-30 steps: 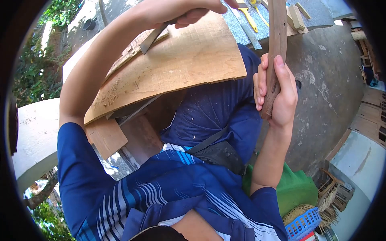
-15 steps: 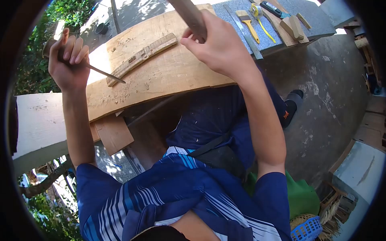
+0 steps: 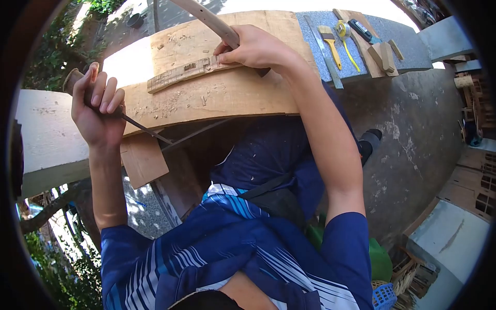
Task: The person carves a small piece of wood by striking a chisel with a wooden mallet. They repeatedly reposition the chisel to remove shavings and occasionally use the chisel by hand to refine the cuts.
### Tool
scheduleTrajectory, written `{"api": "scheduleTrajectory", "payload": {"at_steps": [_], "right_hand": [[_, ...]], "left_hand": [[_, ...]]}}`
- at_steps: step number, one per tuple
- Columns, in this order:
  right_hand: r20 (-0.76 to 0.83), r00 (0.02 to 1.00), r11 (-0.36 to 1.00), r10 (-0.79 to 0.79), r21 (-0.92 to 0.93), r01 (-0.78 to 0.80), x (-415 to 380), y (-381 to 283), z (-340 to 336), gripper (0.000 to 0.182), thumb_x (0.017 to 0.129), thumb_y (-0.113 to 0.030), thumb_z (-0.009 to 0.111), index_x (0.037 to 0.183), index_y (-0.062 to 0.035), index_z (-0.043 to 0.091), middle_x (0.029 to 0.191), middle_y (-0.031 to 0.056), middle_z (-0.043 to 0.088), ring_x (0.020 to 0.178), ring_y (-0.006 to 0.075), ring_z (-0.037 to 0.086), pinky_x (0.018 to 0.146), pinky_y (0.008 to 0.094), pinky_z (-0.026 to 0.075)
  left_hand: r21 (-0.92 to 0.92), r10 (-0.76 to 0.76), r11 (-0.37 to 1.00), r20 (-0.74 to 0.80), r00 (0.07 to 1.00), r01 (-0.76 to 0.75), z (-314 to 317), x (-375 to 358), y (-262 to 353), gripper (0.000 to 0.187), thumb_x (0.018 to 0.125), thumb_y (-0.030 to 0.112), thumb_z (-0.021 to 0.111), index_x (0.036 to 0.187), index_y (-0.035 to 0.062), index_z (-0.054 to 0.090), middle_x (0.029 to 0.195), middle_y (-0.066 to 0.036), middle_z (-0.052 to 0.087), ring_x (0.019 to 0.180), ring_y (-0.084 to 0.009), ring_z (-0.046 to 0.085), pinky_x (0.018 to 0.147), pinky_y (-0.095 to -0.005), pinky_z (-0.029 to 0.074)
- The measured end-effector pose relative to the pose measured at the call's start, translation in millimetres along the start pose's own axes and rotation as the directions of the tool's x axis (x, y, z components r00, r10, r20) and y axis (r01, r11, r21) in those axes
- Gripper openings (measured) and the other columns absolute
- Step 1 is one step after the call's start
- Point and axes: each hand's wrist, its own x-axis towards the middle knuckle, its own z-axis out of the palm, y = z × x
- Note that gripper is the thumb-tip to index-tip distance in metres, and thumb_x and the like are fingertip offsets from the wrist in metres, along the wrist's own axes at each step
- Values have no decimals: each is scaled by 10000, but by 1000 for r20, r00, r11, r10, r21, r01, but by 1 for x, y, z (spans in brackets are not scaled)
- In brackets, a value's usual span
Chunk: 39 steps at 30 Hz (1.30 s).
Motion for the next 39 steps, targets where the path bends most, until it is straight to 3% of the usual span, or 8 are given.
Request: {"api": "scheduleTrajectory", "payload": {"at_steps": [7,15,19,23,29,32,35,39], "right_hand": [[-46,995,996,85,-15,-85,-26,-15,5,345,850,-279,801,1062,-17,730,898,63,707,867,151,632,799,312,488],[-65,992,993,109,59,-105,-25,-6,11,338,840,-271,804,1044,-13,727,886,62,699,866,154,631,808,312,485],[-85,996,1000,24,7,-23,-25,-6,14,309,847,-247,770,1050,-16,729,869,53,677,839,147,616,795,305,482],[-82,994,996,70,61,-65,-28,-9,13,285,863,-229,708,1058,-22,732,833,37,635,802,135,588,767,300,470],[-102,991,989,83,131,-70,-32,-9,12,286,867,-220,639,1056,-27,733,790,23,595,724,116,541,677,283,436],[-123,988,988,97,136,-80,-28,2,13,338,851,-322,701,999,-18,720,802,72,656,762,172,627,725,339,499],[-105,988,983,115,153,-98,-27,4,12,357,852,-345,699,1002,-21,708,793,64,638,770,167,615,735,338,493],[-135,985,980,103,185,-77,-26,6,15,367,850,-349,702,1012,-19,702,810,69,645,780,173,613,745,335,492]], "left_hand": [[143,-26,990,20,999,23,23,19,-19,245,983,214,614,792,102,508,626,36,344,526,-79,339,509,-258,338],[86,7,996,44,999,-11,33,33,-49,146,972,185,617,952,49,568,619,16,386,513,-97,390,489,-262,353],[59,18,998,58,998,-22,25,49,-56,292,990,169,598,737,108,465,645,25,342,577,-101,353,560,-268,352],[82,74,993,90,993,-82,24,59,-54,150,969,160,602,895,44,543,705,-11,416,663,-134,430,642,-306,398],[318,166,945,-254,953,-80,116,43,-53,350,1006,250,614,1209,-21,525,812,-65,577,694,-157,598,598,-297,509],[364,335,863,109,936,-351,70,56,-71,461,1009,294,691,1307,-15,523,1019,-109,646,832,-167,679,690,-294,591],[312,428,789,338,838,-529,57,62,-82,377,1011,279,656,1218,-4,519,924,-87,604,767,-159,631,659,-293,546],[287,267,901,224,937,-325,58,65,-80,278,1028,297,561,955,46,470,709,-34,453,607,-153,467,554,-305,384]]}}
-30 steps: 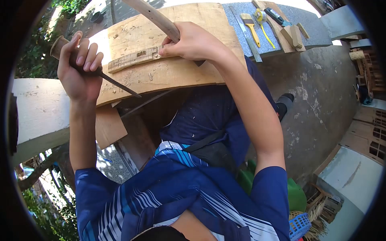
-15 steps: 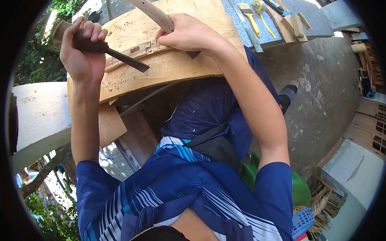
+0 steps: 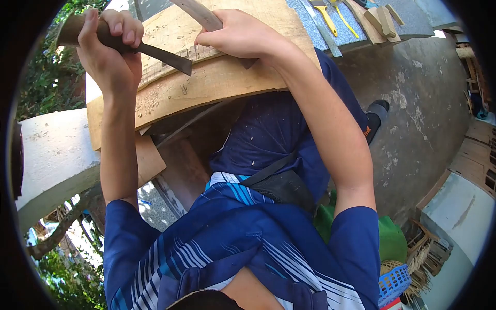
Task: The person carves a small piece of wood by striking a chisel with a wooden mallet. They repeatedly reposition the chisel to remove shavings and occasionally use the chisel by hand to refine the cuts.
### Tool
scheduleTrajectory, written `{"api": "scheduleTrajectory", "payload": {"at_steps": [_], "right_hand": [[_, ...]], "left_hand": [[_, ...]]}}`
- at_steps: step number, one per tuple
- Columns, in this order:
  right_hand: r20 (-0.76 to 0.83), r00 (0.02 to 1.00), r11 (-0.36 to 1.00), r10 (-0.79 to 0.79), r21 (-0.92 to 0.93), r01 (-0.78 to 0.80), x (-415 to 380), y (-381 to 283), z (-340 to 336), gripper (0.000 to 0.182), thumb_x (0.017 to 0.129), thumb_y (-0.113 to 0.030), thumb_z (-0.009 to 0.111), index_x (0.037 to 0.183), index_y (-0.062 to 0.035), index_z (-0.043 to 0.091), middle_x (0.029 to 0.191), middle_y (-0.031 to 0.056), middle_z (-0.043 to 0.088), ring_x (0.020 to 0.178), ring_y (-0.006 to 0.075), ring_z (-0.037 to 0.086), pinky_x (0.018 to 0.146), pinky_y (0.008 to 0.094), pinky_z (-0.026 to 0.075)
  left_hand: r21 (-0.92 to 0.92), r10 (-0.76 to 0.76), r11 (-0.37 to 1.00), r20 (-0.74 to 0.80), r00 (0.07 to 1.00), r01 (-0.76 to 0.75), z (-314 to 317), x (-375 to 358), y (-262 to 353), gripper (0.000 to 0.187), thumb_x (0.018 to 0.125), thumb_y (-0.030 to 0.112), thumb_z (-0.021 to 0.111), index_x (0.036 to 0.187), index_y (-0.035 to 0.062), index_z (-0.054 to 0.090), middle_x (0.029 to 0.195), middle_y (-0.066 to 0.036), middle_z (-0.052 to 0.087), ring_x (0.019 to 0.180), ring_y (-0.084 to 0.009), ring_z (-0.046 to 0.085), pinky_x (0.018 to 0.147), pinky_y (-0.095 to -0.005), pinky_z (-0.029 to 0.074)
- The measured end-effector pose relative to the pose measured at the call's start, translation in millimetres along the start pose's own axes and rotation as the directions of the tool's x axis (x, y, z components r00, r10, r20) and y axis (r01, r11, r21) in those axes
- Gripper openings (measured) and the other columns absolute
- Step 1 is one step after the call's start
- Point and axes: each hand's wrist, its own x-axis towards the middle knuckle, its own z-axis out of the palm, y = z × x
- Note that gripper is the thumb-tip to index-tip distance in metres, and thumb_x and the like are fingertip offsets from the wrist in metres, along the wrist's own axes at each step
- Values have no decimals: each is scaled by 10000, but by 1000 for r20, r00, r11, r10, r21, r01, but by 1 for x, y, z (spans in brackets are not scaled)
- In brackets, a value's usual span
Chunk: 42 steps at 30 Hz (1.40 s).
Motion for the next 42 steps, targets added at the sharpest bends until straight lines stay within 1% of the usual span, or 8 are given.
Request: {"api": "scheduleTrajectory", "payload": {"at_steps": [3,18,23,26,29,35,38,42], "right_hand": [[-17,1000,1000,-4,-4,4,-1,1,2,373,849,-348,703,1018,-16,700,820,75,653,782,180,618,747,336,495],[-21,999,999,-26,22,26,-5,2,3,394,841,-299,701,1065,26,690,868,121,702,787,195,662,740,337,523],[-51,999,999,-16,36,18,-8,-1,5,406,838,-277,693,1089,41,690,866,132,707,796,199,673,732,341,527],[-52,998,999,-21,24,22,-4,2,4,456,843,-335,728,1096,44,693,821,124,700,720,200,664,682,337,527],[88,988,980,126,143,-137,-15,-33,-7,154,894,-169,629,916,-17,620,594,10,502,469,110,457,443,296,370],[108,988,981,108,147,-123,-15,-29,-7,162,883,-142,621,962,-7,659,618,27,556,481,127,506,453,317,404],[68,996,979,-57,199,42,-16,-15,-6,152,882,-136,615,954,-8,654,620,29,557,475,132,509,452,318,410],[134,991,969,13,242,-45,-23,-27,-15,149,880,-129,615,956,-6,649,617,33,554,469,139,514,442,318,413]], "left_hand": [[32,75,997,-110,991,-72,18,-5,4,255,1028,258,577,910,70,452,693,-20,445,585,-140,450,538,-300,366],[84,171,985,-290,942,-153,28,-18,-7,212,1017,223,563,1122,41,533,693,-9,452,555,-130,449,517,-290,357],[109,187,981,-264,946,-163,29,-14,-9,251,1014,228,561,1149,17,537,696,-9,457,555,-128,446,519,-291,352],[118,189,979,-231,954,-166,29,-12,-9,263,1014,222,556,1163,6,532,694,-9,457,553,-126,442,518,-293,351],[129,184,979,-205,961,-160,32,-12,-7,291,1012,220,552,1187,-11,523,690,-9,455,550,-125,439,516,-293,348],[173,168,975,-163,972,-139,33,-8,-5,347,1006,229,549,1216,-45,512,680,-9,447,548,-125,431,515,-288,336],[160,153,979,-172,973,-126,32,-7,-5,350,1004,229,547,1218,-45,513,678,-8,442,550,-125,424,514,-287,332],[102,136,987,-166,977,-120,31,-5,-7,343,999,227,547,1210,-42,522,677,-9,437,552,-126,416,515,-285,329]]}}
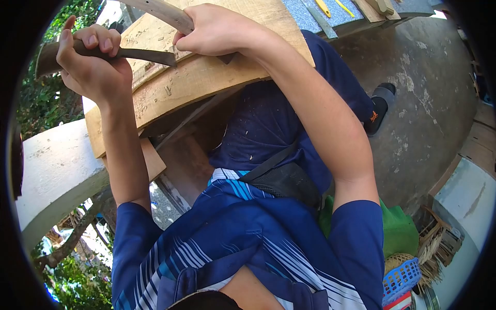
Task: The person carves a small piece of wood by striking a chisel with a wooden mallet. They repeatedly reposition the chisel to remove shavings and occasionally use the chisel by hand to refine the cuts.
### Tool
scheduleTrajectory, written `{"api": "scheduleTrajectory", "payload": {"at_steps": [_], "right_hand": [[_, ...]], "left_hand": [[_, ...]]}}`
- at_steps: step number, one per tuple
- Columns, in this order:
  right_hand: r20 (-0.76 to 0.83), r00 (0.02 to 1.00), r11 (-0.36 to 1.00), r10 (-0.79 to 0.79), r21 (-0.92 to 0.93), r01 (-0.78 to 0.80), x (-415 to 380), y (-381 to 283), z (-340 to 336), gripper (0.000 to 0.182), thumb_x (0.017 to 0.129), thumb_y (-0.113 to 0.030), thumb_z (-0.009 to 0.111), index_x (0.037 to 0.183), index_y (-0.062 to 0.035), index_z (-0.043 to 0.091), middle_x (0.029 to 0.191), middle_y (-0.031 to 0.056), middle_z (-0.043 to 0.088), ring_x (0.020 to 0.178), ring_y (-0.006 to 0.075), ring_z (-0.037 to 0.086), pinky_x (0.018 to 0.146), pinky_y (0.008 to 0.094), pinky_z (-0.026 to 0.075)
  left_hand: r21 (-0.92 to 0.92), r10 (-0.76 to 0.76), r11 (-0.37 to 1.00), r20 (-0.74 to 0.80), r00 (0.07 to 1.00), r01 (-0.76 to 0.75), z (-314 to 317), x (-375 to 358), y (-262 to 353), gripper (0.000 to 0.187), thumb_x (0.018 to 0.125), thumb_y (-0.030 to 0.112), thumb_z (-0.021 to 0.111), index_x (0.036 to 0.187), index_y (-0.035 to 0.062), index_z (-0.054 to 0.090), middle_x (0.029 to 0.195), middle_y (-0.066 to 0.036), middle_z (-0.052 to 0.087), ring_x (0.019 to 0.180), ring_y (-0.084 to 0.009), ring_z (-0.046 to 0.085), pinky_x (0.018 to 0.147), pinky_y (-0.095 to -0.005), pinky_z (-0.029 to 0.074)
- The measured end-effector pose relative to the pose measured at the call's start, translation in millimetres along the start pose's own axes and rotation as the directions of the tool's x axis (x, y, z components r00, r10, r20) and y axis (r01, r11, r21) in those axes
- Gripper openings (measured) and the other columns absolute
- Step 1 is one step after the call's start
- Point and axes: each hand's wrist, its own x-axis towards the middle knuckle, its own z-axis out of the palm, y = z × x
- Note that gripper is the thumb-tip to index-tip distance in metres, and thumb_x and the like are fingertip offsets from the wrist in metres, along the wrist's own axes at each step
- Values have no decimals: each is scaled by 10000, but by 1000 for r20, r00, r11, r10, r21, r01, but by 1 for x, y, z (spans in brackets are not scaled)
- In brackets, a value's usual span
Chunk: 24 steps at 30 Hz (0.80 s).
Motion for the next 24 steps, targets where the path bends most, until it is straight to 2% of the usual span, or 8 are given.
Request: {"api": "scheduleTrajectory", "payload": {"at_steps": [5,14,17,19,21,22,23,24], "right_hand": [[-7,999,999,-42,-30,42,4,6,1,154,880,-127,620,968,-4,650,609,37,547,465,144,515,433,316,409],[10,1000,1000,-7,-28,7,1,1,0,156,881,-125,622,981,-9,653,609,34,549,475,150,514,449,332,418],[8,1000,999,-17,-48,17,6,7,-2,250,946,-257,624,979,-11,650,647,46,572,546,148,554,510,320,449],[-265,941,946,-209,-298,126,-5,3,11,386,1002,-388,580,944,-11,638,677,48,582,607,143,576,563,312,463],[-322,903,926,-284,-336,171,-7,-1,0,531,1050,-514,506,894,-19,616,699,46,584,658,141,587,611,305,469],[-265,932,953,-246,-241,182,-10,-8,-21,604,1071,-574,454,861,-26,600,706,43,582,679,141,587,633,303,468],[-337,935,952,-108,-307,-1,-31,-38,-28,601,1088,-565,426,824,-48,584,665,18,547,631,130,553,599,291,446],[-380,903,944,-203,-322,77,-45,-54,-33,604,1085,-566,431,824,-47,593,646,16,536,602,124,539,573,287,430]], "left_hand": [[31,25,999,8,1000,-25,4,-1,0,338,996,225,551,1202,-43,533,678,-14,433,554,-125,415,511,-284,325],[86,91,992,20,996,-92,9,-6,-2,292,1014,201,553,1169,-47,550,679,-20,467,532,-120,439,486,-284,339],[82,122,989,42,992,-125,9,-10,-3,290,1015,199,563,1163,-50,547,658,-19,464,505,-120,443,463,-284,339],[64,139,988,46,989,-142,9,-11,-4,279,1014,190,570,1157,-49,551,641,-17,461,484,-119,441,449,-281,336],[44,161,986,27,987,-162,12,-15,-5,257,1011,174,578,1144,-46,563,625,-15,461,466,-115,436,441,-277,334],[28,147,989,16,989,-148,13,-16,-6,242,1009,162,583,1135,-44,571,622,-13,463,459,-113,433,438,-274,333],[12,137,991,3,991,-137,14,-16,-6,227,1006,150,589,1125,-43,579,619,-11,465,452,-111,429,436,-272,332],[-3,130,991,-13,991,-130,15,-15,-6,212,1003,139,594,1116,-41,586,616,-10,467,445,-109,426,433,-269,331]]}}
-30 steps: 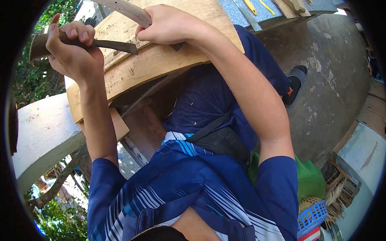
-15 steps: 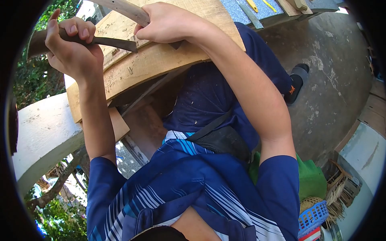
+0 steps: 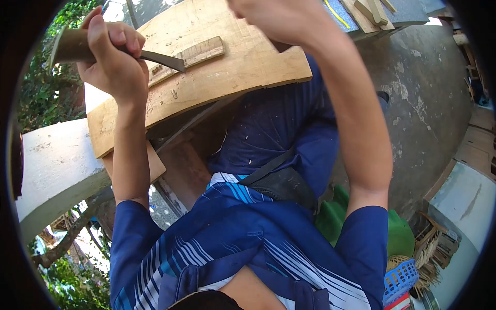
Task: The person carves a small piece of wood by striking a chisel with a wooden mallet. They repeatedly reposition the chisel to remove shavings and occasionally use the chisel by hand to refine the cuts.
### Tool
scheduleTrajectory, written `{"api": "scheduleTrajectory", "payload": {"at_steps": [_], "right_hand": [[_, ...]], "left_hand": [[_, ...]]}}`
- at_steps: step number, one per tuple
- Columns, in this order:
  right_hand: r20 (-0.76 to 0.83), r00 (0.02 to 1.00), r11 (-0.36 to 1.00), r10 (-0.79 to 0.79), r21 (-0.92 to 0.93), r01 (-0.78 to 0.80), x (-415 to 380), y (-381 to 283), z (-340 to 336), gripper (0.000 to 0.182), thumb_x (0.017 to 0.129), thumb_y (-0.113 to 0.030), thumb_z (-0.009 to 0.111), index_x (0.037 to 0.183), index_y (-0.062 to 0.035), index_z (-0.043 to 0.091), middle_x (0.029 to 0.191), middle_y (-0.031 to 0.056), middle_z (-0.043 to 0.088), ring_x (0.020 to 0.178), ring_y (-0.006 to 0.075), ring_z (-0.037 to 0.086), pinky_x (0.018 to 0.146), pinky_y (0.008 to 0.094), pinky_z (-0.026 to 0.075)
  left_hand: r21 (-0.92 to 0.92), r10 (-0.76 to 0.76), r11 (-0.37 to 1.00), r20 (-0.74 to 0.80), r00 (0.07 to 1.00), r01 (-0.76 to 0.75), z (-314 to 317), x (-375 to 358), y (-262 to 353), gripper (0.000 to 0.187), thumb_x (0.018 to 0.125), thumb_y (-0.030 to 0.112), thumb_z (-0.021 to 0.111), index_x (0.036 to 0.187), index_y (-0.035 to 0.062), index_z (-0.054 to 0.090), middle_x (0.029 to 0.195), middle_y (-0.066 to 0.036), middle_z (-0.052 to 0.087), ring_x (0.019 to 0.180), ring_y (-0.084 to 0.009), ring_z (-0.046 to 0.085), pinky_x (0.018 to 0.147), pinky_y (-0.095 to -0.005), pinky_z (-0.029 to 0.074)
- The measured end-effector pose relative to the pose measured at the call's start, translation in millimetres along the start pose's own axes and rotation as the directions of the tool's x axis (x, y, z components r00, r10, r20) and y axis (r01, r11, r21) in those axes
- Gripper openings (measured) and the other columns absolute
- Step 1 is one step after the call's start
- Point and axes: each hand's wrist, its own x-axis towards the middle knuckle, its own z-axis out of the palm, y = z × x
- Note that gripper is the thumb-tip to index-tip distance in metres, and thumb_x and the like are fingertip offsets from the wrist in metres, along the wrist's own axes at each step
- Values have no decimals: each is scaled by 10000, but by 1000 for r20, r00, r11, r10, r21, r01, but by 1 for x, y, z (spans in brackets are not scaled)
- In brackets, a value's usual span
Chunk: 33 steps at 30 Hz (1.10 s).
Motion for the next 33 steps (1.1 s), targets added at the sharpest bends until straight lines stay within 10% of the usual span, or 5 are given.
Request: {"api": "scheduleTrajectory", "payload": {"at_steps": [6,10,22,28,33], "right_hand": [[-117,898,889,-424,-241,388,-27,-103,-20,611,1072,-562,462,826,-33,643,549,9,482,463,103,472,452,276,351],[135,900,737,-414,-531,419,-26,-122,-20,593,1075,-517,484,819,-9,649,552,34,474,477,138,466,473,314,357],[269,867,582,-420,-653,485,-14,-120,10,569,1090,-425,495,793,41,630,556,93,461,532,205,457,541,393,382],[420,907,878,-31,-423,225,11,-124,11,571,1095,-447,464,843,38,632,583,78,485,565,200,472,572,409,403],[173,972,986,-158,-28,166,27,-20,29,577,1099,-469,462,924,44,659,686,53,531,675,148,513,627,352,437]], "left_hand": [[79,-9,997,-11,1000,10,0,3,0,230,1018,127,653,1182,-21,588,588,43,486,427,-34,417,397,-217,327],[52,-37,998,-56,998,39,-1,6,-1,230,1010,115,661,1184,-21,598,596,39,502,433,-37,431,401,-214,334],[-82,-59,995,-102,993,51,-19,6,-12,191,983,89,630,1131,-27,594,617,8,475,458,-79,432,429,-248,329],[-140,-82,988,-170,982,58,-23,-2,-4,218,931,54,593,1136,-6,549,608,-2,446,464,-101,408,434,-274,320],[-314,-226,945,-416,881,94,-37,-11,-15,195,951,132,526,1125,48,498,584,23,400,453,-97,374,415,-264,316]]}}
